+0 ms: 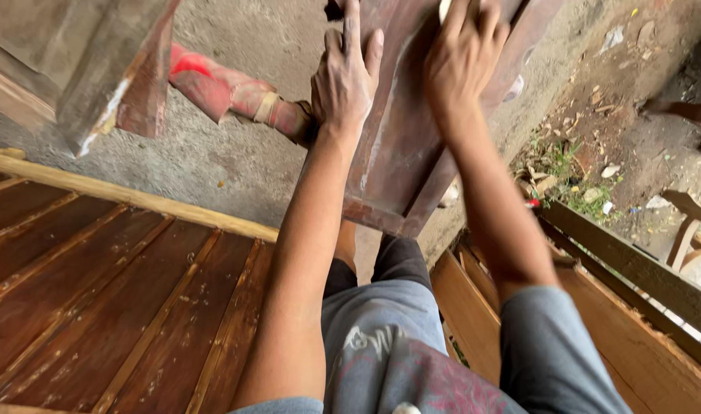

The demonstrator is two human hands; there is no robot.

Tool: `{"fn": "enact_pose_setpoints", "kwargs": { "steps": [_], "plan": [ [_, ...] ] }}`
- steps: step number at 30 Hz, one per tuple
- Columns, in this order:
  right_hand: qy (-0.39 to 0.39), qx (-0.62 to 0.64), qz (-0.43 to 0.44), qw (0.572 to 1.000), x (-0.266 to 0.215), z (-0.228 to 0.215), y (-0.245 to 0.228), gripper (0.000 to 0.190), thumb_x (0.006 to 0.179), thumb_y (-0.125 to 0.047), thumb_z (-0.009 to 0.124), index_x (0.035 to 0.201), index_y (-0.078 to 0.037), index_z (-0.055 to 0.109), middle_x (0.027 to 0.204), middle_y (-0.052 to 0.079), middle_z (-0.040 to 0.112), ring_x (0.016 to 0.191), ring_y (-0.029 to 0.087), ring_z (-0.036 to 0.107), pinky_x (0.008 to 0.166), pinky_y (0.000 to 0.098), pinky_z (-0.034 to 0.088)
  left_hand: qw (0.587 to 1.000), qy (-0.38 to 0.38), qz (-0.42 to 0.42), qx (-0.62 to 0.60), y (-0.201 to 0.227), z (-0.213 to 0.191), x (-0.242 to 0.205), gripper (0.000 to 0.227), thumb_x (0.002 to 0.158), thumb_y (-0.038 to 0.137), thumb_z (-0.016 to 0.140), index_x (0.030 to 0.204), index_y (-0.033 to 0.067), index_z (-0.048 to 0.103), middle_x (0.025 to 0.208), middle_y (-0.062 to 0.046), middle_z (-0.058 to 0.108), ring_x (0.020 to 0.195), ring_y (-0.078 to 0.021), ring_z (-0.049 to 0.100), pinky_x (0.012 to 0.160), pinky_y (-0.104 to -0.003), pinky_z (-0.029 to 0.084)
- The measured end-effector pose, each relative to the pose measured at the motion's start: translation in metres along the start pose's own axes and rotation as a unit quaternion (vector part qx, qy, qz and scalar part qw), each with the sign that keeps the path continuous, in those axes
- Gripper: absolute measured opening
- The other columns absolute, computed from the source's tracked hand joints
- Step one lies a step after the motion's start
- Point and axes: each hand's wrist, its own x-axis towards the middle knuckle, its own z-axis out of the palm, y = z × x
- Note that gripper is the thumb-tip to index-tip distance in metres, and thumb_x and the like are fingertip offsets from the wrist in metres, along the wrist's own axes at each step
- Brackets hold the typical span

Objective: The person sands wooden furniture components including a rectangular panel and a long wooden strip using sandpaper by hand.

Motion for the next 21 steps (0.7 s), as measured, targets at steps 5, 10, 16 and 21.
{"fn": "enact_pose_setpoints", "kwargs": {
  "steps": [5, 10, 16, 21],
  "plan": [
    [-0.062, -0.007, -0.062, 0.996, -0.044, -0.014, -0.008, 0.055, 0.098, -0.001, 0.053, 0.152, 0.008, 0.046, 0.119, 0.027, 0.072, 0.113, 0.028, 0.055, 0.095, 0.0437, 0.047, 0.999, -0.014, -0.013, 0.034, 0.004, -0.005, -0.009, 0.060, 0.112, 0.054, 0.047, 0.160, 0.0216, 0.031, 0.105, -0.019, 0.065, 0.077, -0.0350, 0.072, 0.057, -0.043, 0.058],
    [0.040, -0.079, -0.002, 0.996, -0.019, 0.011, -0.005, 0.056, 0.092, -0.001, 0.051, 0.147, -0.006, 0.046, 0.106, 0.010, 0.075, 0.119, 0.028, 0.056, 0.092, 0.0431, 0.046, 1.000, 0.020, 0.004, 0.017, -0.001, 0.001, -0.002, 0.059, 0.114, 0.053, 0.045, 0.161, 0.0216, 0.028, 0.107, -0.017, 0.065, 0.080, -0.0365, 0.071, 0.061, -0.045, 0.059],
    [-0.009, 0.001, -0.081, 0.997, -0.016, 0.012, 0.012, 0.052, 0.099, -0.006, 0.056, 0.149, 0.004, 0.046, 0.091, 0.013, 0.073, 0.103, 0.028, 0.059, 0.085, 0.0463, 0.046, 0.999, -0.041, -0.021, 0.016, -0.001, -0.002, -0.008, 0.059, 0.113, 0.053, 0.046, 0.160, 0.0195, 0.032, 0.105, -0.021, 0.065, 0.075, -0.0335, 0.073, 0.057, -0.043, 0.060],
    [-0.050, 0.017, -0.077, 0.996, -0.062, -0.007, -0.028, 0.045, 0.106, 0.001, 0.051, 0.149, 0.010, 0.042, 0.111, 0.022, 0.074, 0.106, 0.030, 0.055, 0.092, 0.0434, 0.044, 1.000, -0.017, -0.012, 0.017, 0.006, -0.009, 0.000, 0.058, 0.112, 0.054, 0.044, 0.158, 0.0207, 0.032, 0.108, -0.020, 0.067, 0.077, -0.0365, 0.073, 0.055, -0.044, 0.058]
  ]
}}
